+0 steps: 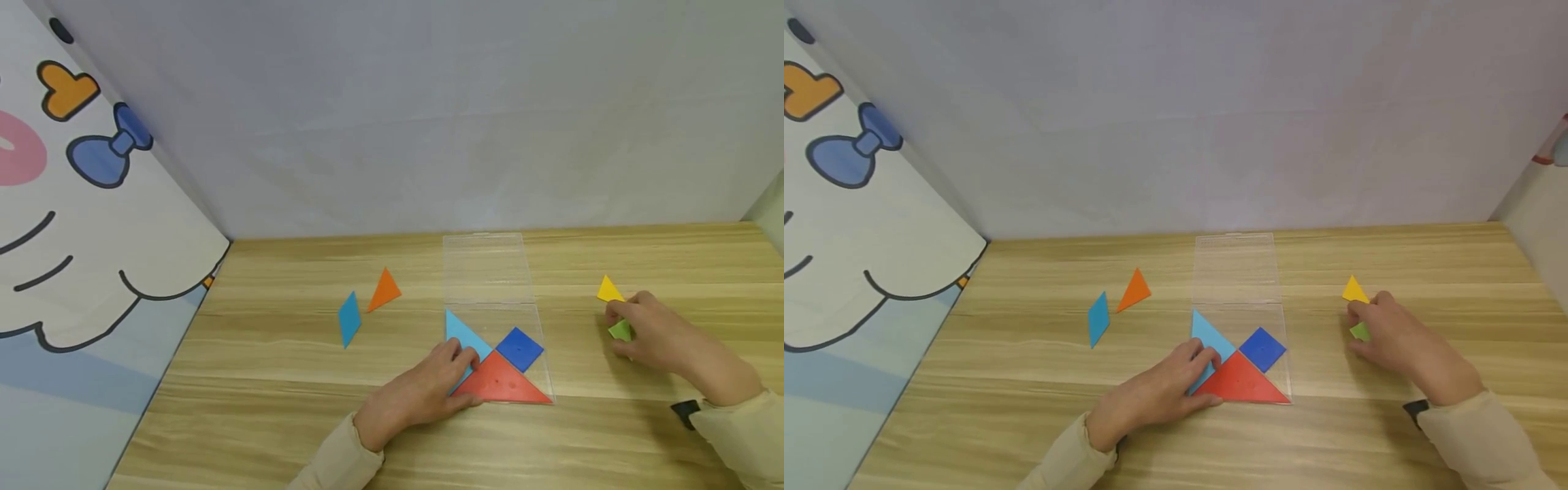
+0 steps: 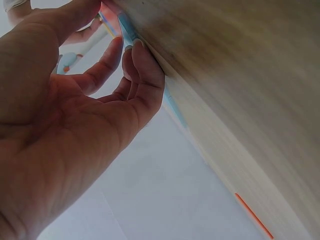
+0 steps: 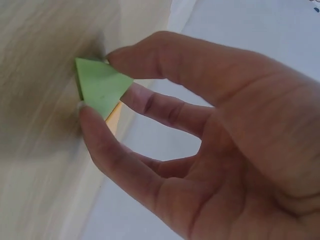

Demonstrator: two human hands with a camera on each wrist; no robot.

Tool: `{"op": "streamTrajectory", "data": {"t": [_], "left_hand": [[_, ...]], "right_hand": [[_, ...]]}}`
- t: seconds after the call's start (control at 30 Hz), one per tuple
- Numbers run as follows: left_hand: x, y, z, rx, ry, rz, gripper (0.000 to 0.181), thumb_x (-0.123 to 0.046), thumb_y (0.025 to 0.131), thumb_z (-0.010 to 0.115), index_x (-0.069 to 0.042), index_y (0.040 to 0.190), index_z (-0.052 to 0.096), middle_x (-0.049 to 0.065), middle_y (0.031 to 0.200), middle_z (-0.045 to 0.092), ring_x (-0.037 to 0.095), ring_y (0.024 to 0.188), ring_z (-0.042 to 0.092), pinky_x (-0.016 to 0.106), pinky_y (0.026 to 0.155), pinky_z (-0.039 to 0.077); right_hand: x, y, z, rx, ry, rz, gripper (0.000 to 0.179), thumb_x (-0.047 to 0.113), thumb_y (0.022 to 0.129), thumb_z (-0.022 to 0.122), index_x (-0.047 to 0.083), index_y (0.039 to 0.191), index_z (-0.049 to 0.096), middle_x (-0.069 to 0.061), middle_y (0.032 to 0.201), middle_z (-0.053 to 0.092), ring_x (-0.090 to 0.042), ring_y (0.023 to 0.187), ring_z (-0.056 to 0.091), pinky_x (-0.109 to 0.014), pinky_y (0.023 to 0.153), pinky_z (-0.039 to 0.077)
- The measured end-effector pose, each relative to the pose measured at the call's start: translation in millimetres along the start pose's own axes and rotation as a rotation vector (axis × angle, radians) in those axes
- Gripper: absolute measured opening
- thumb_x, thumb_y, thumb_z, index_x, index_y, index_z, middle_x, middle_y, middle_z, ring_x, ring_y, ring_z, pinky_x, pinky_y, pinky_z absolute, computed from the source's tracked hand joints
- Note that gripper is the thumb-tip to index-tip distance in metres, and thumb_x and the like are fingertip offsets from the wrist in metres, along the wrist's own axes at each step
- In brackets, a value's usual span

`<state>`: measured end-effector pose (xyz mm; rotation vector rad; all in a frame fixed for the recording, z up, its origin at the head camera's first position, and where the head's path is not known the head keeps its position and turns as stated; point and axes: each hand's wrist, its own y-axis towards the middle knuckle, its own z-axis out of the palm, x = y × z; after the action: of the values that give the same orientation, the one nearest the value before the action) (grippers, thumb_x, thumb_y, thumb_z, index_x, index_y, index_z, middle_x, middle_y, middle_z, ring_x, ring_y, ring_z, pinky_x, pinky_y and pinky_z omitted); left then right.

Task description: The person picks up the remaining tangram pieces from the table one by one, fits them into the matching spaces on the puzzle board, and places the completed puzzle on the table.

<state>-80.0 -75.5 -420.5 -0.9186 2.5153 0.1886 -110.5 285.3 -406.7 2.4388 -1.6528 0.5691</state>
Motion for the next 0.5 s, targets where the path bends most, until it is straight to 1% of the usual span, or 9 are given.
{"op": "streamTrajectory", "data": {"t": [0.1, 0.17, 0.33, 0.5], "left_hand": [[-0.1, -0.4, 0.3, 0.004, 0.013, -0.009, 0.034, -0.028, 0.096, 0.075, -0.006, 0.117, 0.058, -0.002, 0.091, 0.04, 0.008, 0.081, 0.038, 0.016, 0.072, 0.033], [-0.2, -0.6, 0.5, 0.001, 0.024, -0.008, 0.035, -0.029, 0.096, 0.075, -0.007, 0.117, 0.058, -0.003, 0.091, 0.04, 0.008, 0.081, 0.038, 0.015, 0.072, 0.033], [-0.1, -0.7, 1.2, -0.012, 0.03, 0.002, 0.035, -0.029, 0.096, 0.075, -0.007, 0.117, 0.058, -0.003, 0.091, 0.04, 0.008, 0.08, 0.037, 0.015, 0.072, 0.033], [0.2, -0.6, 1.2, -0.02, 0.032, 0.011, 0.035, -0.028, 0.096, 0.076, -0.006, 0.116, 0.058, -0.002, 0.091, 0.04, 0.008, 0.08, 0.038, 0.016, 0.072, 0.033]], "right_hand": [[-0.1, -0.4, -1.3, 0.015, -0.005, 0.001, 0.026, -0.004, 0.077, 0.083, -0.001, 0.094, 0.064, -0.027, 0.099, 0.059, -0.042, 0.093, 0.053, -0.045, 0.069, 0.05], [-0.2, -0.8, -1.7, 0.018, -0.006, 0.0, 0.027, -0.005, 0.077, 0.084, 0.0, 0.094, 0.063, -0.024, 0.098, 0.06, -0.042, 0.093, 0.053, -0.046, 0.069, 0.05], [-0.7, -1.2, -1.9, 0.012, -0.006, -0.022, 0.029, -0.005, 0.076, 0.084, 0.001, 0.094, 0.063, -0.019, 0.096, 0.062, -0.037, 0.089, 0.054, -0.043, 0.067, 0.049], [-0.4, -1.2, -1.1, 0.008, -0.002, -0.034, 0.028, -0.004, 0.077, 0.084, 0.002, 0.094, 0.063, -0.019, 0.097, 0.061, -0.03, 0.084, 0.051, -0.041, 0.066, 0.048]]}}
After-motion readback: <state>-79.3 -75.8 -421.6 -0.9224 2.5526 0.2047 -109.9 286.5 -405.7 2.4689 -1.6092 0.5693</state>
